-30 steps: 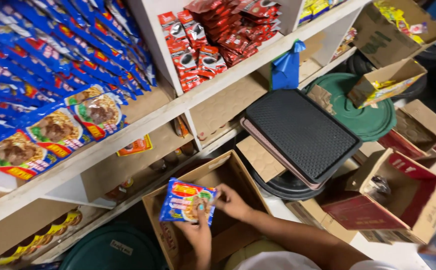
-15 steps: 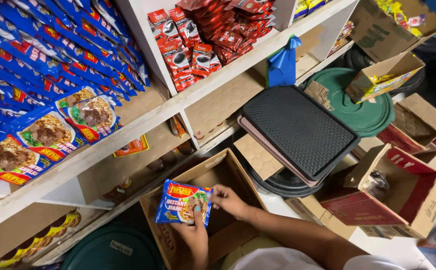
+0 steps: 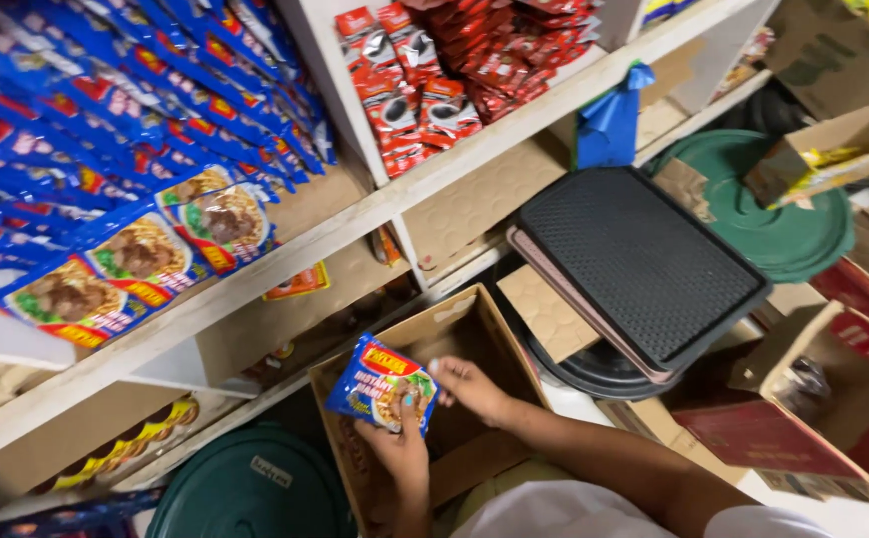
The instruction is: Organizing and restocking instant noodle packets and other goods on shelves in a small grocery store.
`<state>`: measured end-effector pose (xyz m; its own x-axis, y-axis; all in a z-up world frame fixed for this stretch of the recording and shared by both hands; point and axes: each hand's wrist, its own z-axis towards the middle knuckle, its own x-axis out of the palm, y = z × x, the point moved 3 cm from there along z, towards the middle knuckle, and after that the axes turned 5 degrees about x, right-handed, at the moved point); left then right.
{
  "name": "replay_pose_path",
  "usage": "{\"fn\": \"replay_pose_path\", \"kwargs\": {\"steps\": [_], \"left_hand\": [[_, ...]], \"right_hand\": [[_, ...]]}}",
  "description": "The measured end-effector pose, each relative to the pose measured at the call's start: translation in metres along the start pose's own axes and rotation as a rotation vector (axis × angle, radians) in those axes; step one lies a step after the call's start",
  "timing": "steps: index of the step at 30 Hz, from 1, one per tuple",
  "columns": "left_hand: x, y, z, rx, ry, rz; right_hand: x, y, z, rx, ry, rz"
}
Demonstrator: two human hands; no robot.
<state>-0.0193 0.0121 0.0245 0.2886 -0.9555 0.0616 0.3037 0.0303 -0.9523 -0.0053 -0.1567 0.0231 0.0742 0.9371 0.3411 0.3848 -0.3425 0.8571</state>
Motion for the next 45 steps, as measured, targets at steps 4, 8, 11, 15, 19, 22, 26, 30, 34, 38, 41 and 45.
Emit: {"fn": "replay_pose_path", "kwargs": {"steps": [4, 8, 11, 15, 19, 22, 26, 30, 34, 38, 41, 45], "left_hand": [[0.003, 0.001, 0.009, -0.041, -0.018, 0.051], [0.012, -0.004, 0.015, -0.076, 0.124, -0.056], [0.020, -0.011, 0.017, -0.140, 0.270, -0.002], [0.020, -0.002, 0.021, -0.144, 0.336, 0.116], [0.019, 0.002, 0.023, -0.044, 0.345, 0.250], [0.021, -0.006, 0.025, -0.100, 0.414, 0.288], [0.024, 0.018, 0.024, -0.077, 0.455, 0.261], [0.021, 0.052, 0.019, -0.079, 0.242, 0.091], [0.028, 0.092, 0.034, 0.050, 0.027, -0.087], [0.041, 0.100, 0.034, -0.264, -0.085, -0.382], [0.042, 0.092, 0.014, -0.379, -0.159, -0.441], [0.033, 0.024, 0.013, -0.353, -0.148, -0.360]], "right_hand": [[0.001, -0.005, 0.014, 0.017, 0.106, -0.164], [-0.006, 0.009, 0.030, -0.149, 0.057, -0.064], [0.005, 0.037, 0.024, -0.125, 0.059, 0.029], [0.014, 0.057, 0.021, -0.112, 0.042, 0.077], [-0.004, 0.045, 0.040, -0.079, -0.018, 0.169], [-0.012, 0.041, 0.039, -0.055, -0.095, 0.218], [-0.008, 0.058, 0.033, -0.082, -0.193, 0.302], [-0.023, 0.050, 0.044, -0.133, -0.195, 0.392], [-0.009, 0.068, 0.021, -0.031, -0.135, 0.412], [-0.015, 0.058, 0.023, 0.012, 0.026, 0.509], [-0.022, 0.052, 0.018, 0.065, 0.063, 0.542], [-0.045, 0.051, 0.027, -0.085, 0.032, 0.296]]}}
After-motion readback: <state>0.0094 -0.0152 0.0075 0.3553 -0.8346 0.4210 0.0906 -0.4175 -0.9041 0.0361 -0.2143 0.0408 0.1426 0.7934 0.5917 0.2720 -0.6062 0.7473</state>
